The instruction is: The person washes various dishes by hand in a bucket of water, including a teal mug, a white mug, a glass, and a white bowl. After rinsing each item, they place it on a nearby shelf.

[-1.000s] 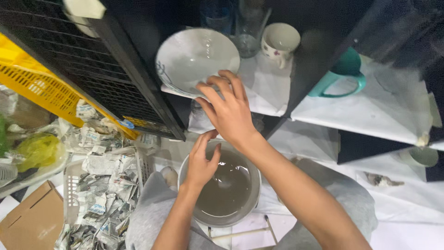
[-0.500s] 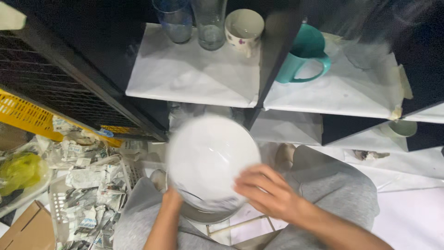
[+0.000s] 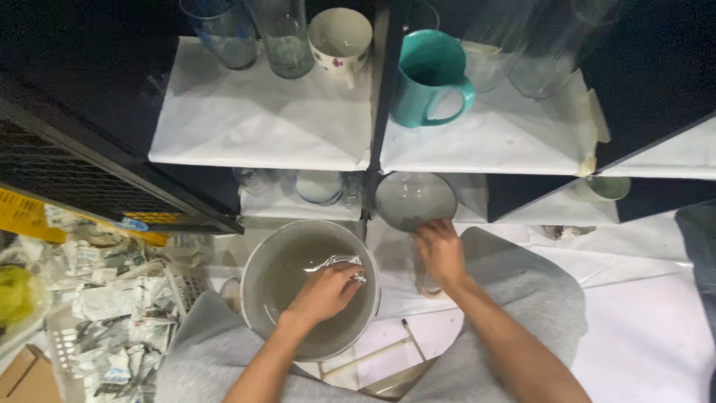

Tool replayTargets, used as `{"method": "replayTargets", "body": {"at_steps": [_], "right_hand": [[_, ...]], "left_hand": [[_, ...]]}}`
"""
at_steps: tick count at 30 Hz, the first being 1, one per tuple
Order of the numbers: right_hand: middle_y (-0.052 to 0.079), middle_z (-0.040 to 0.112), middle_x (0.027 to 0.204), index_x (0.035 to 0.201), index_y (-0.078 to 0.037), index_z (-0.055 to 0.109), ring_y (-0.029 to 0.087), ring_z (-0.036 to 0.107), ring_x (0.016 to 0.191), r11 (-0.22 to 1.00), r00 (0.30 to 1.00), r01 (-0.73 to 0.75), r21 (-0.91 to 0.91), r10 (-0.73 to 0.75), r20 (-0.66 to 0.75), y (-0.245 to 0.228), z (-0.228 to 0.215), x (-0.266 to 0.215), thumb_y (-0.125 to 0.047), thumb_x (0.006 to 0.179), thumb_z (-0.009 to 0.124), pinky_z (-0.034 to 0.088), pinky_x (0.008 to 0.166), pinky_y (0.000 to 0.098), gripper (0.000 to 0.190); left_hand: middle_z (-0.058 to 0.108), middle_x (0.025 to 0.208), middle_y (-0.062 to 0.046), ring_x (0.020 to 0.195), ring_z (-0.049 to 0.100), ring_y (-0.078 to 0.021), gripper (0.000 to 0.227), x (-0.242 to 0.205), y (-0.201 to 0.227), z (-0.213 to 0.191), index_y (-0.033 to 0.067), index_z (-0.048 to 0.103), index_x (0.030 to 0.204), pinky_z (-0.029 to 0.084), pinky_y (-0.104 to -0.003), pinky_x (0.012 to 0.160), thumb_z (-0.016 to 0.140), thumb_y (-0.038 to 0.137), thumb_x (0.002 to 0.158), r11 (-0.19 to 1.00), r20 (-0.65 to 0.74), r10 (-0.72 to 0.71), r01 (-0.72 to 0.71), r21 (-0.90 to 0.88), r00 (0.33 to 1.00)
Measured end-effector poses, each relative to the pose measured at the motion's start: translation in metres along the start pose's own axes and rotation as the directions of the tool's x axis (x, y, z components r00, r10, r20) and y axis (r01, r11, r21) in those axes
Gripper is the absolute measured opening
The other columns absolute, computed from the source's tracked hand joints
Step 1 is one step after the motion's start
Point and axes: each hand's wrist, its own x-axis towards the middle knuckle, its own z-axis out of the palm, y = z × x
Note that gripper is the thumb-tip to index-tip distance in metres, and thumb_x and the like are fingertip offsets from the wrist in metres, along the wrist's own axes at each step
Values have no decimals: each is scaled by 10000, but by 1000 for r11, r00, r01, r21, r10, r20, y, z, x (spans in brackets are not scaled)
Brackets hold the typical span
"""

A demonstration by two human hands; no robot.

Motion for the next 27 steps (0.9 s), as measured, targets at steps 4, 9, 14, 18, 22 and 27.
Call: {"method": "replayTargets", "body": {"at_steps": [4,9,14,18,22,27], "right_hand": [[103,710,970,884,-42,719,333,638,966,997,996,-77,-13,76,-55,16,39,9,-24,759,791,529,855,441,145],[132,680,1058,933,-29,690,357,609,1078,995,995,-92,30,93,-39,30,77,27,10,774,759,523,926,439,178],[225,598,1216,1131,-32,659,445,486,1202,1000,999,-17,-10,17,50,41,76,54,-59,810,760,441,1034,494,338],[246,535,1306,1271,-46,618,443,451,1246,997,971,-1,-79,20,237,54,49,61,-234,767,768,373,1079,562,559],[312,469,1432,1367,44,555,480,386,1357,966,989,86,-244,-112,-95,81,27,66,-370,700,745,285,1092,655,807],[254,483,1459,1410,-27,548,467,416,1366,893,964,-155,-423,43,-264,137,31,127,-350,864,747,288,1159,648,665]], "left_hand": [[695,1236,-159,1075,666,-383,369,-2,-9,2,78,668,1254,523,-485,919,668,177,898,998,2,-49,49,37,999],[696,1249,-163,1079,670,-387,366,-5,-18,4,72,673,1245,523,-480,933,678,182,895,998,-4,-51,51,45,999],[708,1192,-178,1068,681,-376,375,-2,-22,8,82,668,1259,537,-460,946,682,197,903,994,25,-85,83,69,996],[689,1239,-176,1052,666,-400,393,0,-20,14,80,648,1271,514,-494,918,685,191,896,993,52,-72,67,93,996],[695,1214,-172,1080,669,-378,413,1,-21,18,100,626,1311,515,-479,954,671,219,918,986,168,-142,124,114,976],[693,1246,-169,1113,656,-385,408,0,-31,24,77,640,1280,517,-489,936,692,205,896,995,95,-81,74,71,992]]}}
